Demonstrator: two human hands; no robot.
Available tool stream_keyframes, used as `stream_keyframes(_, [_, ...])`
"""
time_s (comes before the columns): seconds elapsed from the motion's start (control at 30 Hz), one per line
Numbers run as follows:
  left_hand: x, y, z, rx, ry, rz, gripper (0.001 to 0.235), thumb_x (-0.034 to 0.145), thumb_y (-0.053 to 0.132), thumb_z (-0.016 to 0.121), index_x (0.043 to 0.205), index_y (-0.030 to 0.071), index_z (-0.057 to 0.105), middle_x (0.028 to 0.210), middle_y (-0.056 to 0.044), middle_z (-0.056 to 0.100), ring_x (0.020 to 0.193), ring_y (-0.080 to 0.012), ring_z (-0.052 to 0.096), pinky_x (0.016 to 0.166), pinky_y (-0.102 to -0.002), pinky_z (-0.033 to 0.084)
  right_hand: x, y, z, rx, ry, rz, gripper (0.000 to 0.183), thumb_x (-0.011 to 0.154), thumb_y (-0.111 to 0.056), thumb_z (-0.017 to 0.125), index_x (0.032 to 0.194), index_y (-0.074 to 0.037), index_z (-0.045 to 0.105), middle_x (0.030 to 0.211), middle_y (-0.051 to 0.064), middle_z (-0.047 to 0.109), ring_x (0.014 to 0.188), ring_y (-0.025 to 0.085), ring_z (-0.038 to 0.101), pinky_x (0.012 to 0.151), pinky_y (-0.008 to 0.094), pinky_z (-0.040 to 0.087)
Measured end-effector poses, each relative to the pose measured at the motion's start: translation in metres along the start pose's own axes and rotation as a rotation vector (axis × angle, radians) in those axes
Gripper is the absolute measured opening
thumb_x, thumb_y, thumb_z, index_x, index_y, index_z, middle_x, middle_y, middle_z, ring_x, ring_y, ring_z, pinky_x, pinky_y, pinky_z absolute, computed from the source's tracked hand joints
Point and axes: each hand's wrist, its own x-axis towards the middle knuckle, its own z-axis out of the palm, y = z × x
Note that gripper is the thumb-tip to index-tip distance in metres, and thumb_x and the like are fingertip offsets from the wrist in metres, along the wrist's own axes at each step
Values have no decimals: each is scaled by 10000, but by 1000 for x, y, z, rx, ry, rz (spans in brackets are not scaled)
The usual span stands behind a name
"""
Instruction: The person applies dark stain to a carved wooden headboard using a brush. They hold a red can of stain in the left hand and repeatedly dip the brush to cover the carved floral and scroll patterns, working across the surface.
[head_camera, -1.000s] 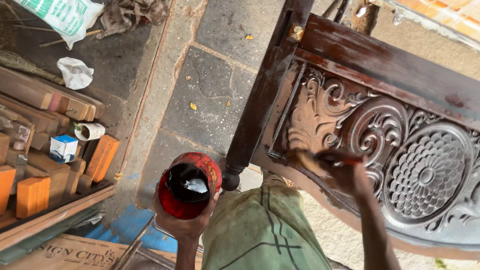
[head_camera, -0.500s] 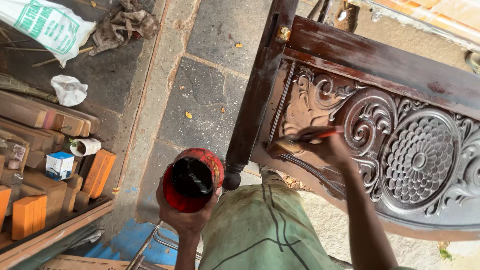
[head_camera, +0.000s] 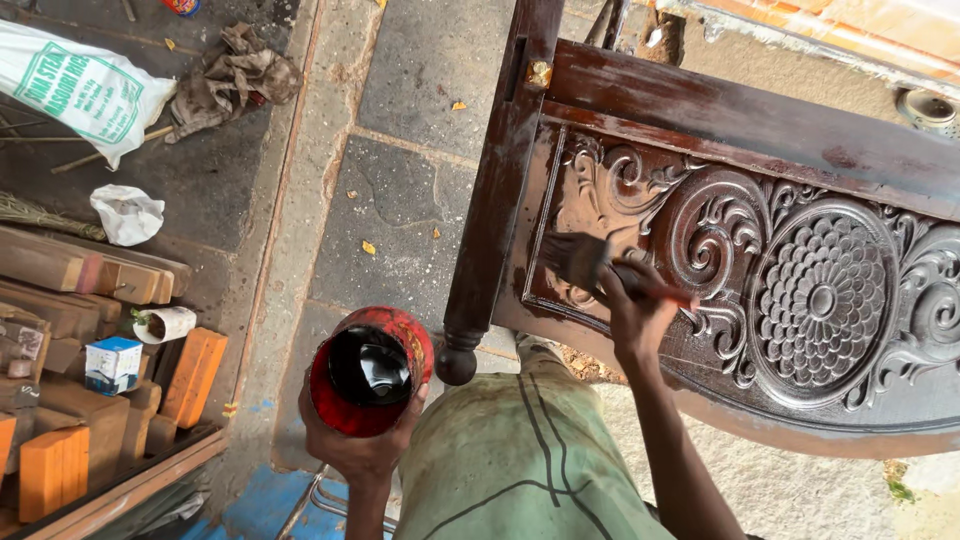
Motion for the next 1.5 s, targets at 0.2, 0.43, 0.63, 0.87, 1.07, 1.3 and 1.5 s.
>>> stream_keyframes(0.2, [-2,-4,-2,16,-23,31,1072,573,352,983,1411,-93,483,1343,-217,634,1183,-307,687,1003,-396,603,-31,3,-24,-326,-186,114,200,854,-96,786,1032,-7,760,913,144,794,710,210,780,623,313,668])
stream_keyframes(0.43, [-3,-5,0,-13,-28,62,1084,581,365,975,1422,-100,471,1347,-216,640,1179,-310,688,1012,-405,595,16,-26,-29,-518,-435,-119,169,862,-72,772,1025,-33,796,1057,116,789,835,214,775,765,338,650])
stream_keyframes(0.63, [-5,-2,3,-35,-32,24,1072,585,373,977,1422,-86,490,1345,-203,650,1188,-299,694,1016,-401,601,31,-69,-13,-620,-597,-179,191,950,-107,651,1109,-103,758,1034,77,796,788,159,781,652,274,660])
stream_keyframes(0.87, [-12,-5,9,-99,30,10,1120,568,382,988,1437,-78,453,1352,-199,631,1186,-302,681,1034,-399,589,-6,-109,-30,-963,-625,-67,304,1018,-397,631,984,-152,809,955,33,845,701,104,794,562,251,599])
stream_keyframes(1.07, [-16,-12,10,-57,22,37,1127,557,380,983,1442,-77,455,1362,-219,615,1186,-327,678,1023,-405,590,4,-66,26,-1119,-480,-492,332,958,-142,634,1286,-159,683,1124,146,751,659,210,712,406,289,587])
stream_keyframes(1.3, [-13,-25,1,21,43,80,1144,536,421,980,1422,-85,461,1327,-223,621,1149,-326,689,972,-403,609,-64,-2,50,-1195,-539,-501,536,899,79,587,1426,62,490,1181,288,638,703,288,669,370,335,582])
stream_keyframes(1.5, [-8,-33,-11,10,28,65,1124,563,414,971,1439,-81,470,1344,-211,642,1167,-318,694,995,-397,603,-85,8,71,-1061,-452,-614,391,885,-51,660,1242,78,565,1094,268,650,908,347,677,543,437,617])
